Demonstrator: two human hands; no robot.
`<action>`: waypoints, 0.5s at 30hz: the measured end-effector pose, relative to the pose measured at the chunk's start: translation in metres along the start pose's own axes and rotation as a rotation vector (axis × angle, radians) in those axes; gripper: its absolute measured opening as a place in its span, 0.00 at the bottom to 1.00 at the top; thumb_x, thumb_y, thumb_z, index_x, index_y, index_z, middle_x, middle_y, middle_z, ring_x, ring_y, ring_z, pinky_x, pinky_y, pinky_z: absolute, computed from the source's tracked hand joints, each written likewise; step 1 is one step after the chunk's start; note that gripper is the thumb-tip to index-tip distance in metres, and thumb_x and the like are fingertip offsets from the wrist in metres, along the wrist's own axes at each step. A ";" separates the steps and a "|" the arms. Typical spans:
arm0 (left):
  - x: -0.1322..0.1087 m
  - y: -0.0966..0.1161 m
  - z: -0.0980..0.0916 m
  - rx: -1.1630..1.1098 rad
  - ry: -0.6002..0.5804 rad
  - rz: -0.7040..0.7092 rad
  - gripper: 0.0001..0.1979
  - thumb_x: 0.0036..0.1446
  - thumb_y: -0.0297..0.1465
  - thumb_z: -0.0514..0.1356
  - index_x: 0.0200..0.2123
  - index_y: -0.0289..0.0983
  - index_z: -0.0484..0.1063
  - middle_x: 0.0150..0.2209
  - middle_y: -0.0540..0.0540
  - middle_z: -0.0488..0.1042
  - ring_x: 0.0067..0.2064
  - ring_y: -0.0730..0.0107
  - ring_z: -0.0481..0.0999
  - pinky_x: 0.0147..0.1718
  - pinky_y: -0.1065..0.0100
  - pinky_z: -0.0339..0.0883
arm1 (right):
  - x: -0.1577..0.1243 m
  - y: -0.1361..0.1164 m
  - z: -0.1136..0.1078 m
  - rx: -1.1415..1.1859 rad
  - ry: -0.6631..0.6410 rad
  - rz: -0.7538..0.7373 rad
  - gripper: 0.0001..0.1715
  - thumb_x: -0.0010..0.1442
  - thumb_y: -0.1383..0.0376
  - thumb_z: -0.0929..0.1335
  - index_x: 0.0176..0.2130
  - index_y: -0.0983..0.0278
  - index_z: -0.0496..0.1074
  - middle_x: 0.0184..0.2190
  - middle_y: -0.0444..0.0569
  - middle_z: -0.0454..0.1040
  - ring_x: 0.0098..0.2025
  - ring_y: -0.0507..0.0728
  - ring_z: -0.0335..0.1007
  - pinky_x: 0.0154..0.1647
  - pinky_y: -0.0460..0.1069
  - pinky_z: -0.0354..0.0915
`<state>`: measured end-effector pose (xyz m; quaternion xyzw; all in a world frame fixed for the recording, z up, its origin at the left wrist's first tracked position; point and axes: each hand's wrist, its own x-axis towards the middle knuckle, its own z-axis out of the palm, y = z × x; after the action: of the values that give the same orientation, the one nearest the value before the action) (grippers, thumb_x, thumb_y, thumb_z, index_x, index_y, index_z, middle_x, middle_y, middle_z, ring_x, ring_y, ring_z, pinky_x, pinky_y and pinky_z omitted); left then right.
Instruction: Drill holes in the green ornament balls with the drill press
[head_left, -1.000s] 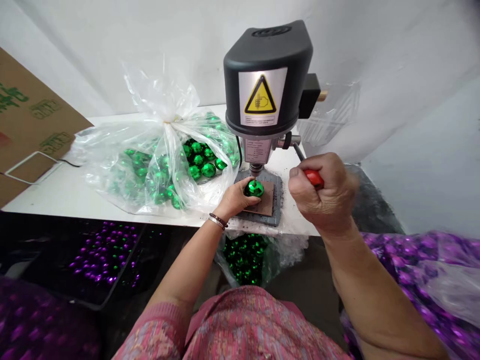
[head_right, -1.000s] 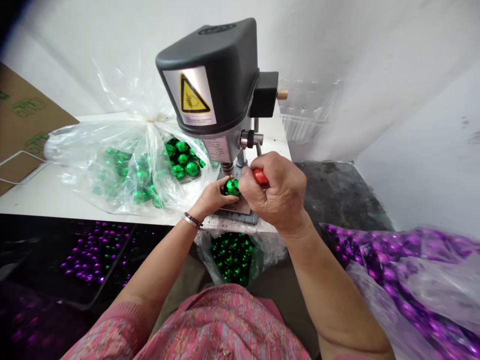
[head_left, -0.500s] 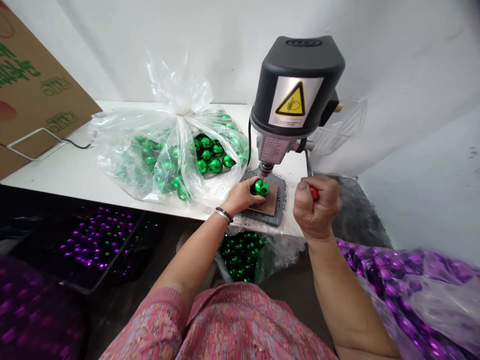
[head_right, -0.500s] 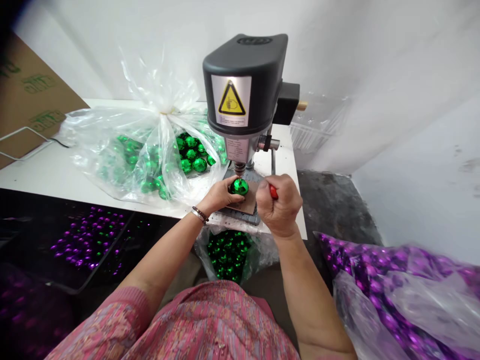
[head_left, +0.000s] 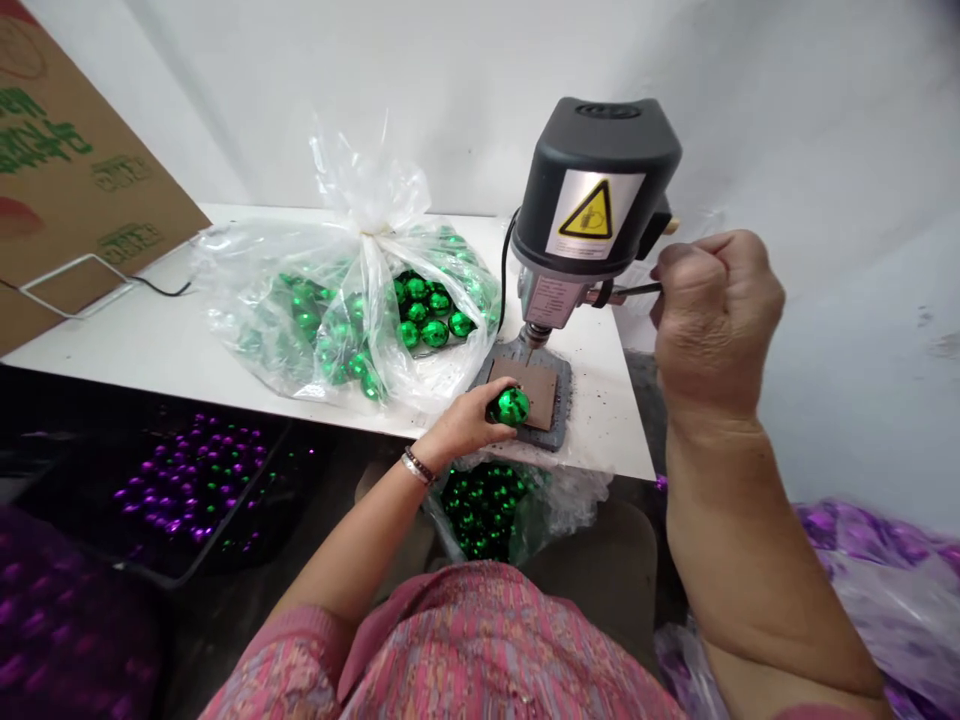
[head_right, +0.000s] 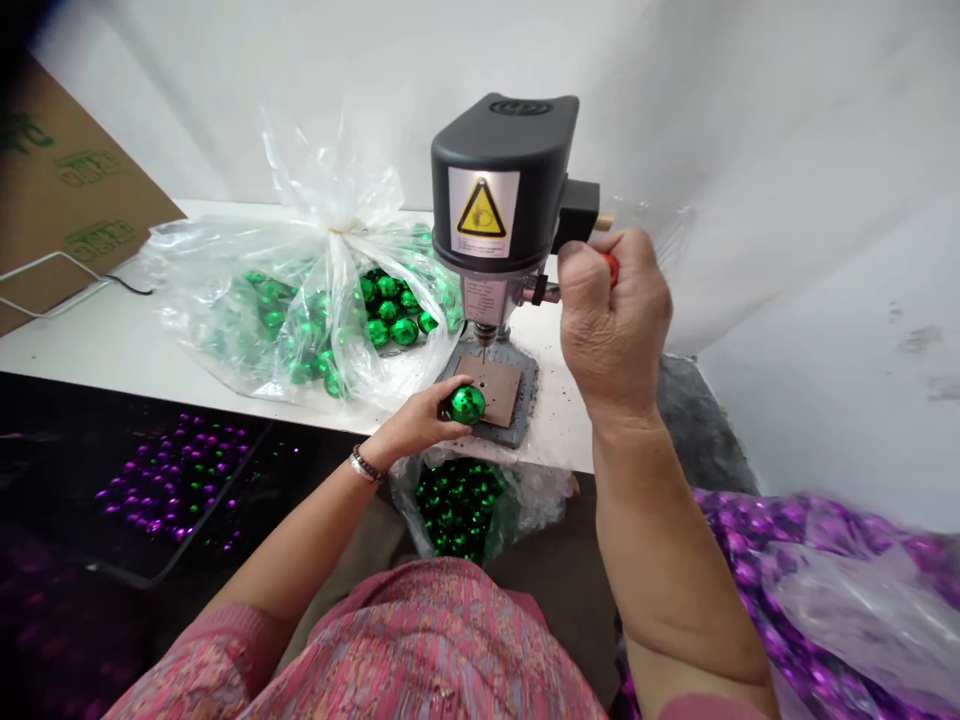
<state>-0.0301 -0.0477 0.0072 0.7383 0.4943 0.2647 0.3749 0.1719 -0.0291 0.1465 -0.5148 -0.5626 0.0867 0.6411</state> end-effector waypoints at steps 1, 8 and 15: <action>-0.009 -0.001 -0.003 0.000 -0.048 0.024 0.38 0.46 0.27 0.68 0.63 0.37 0.66 0.59 0.40 0.73 0.57 0.58 0.73 0.58 0.61 0.66 | -0.002 0.002 0.001 0.011 0.008 -0.008 0.12 0.58 0.57 0.64 0.30 0.63 0.62 0.21 0.38 0.58 0.25 0.47 0.53 0.30 0.47 0.53; -0.017 -0.014 -0.039 0.067 -0.019 -0.046 0.27 0.56 0.35 0.64 0.60 0.40 0.70 0.46 0.45 0.79 0.30 0.74 0.74 0.35 0.69 0.71 | -0.011 0.005 -0.001 -0.032 0.026 0.035 0.15 0.57 0.53 0.64 0.31 0.62 0.63 0.22 0.39 0.61 0.25 0.48 0.56 0.30 0.48 0.55; 0.066 -0.046 -0.087 0.465 0.533 -0.340 0.22 0.61 0.24 0.54 0.58 0.32 0.70 0.59 0.33 0.72 0.60 0.55 0.71 0.59 0.61 0.62 | -0.013 0.007 -0.005 -0.113 0.011 0.071 0.17 0.55 0.49 0.65 0.32 0.61 0.67 0.22 0.39 0.65 0.26 0.49 0.61 0.31 0.49 0.59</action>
<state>-0.0964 0.0494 0.0217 0.6165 0.7364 0.2620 0.0945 0.1745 -0.0380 0.1337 -0.5702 -0.5444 0.0746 0.6106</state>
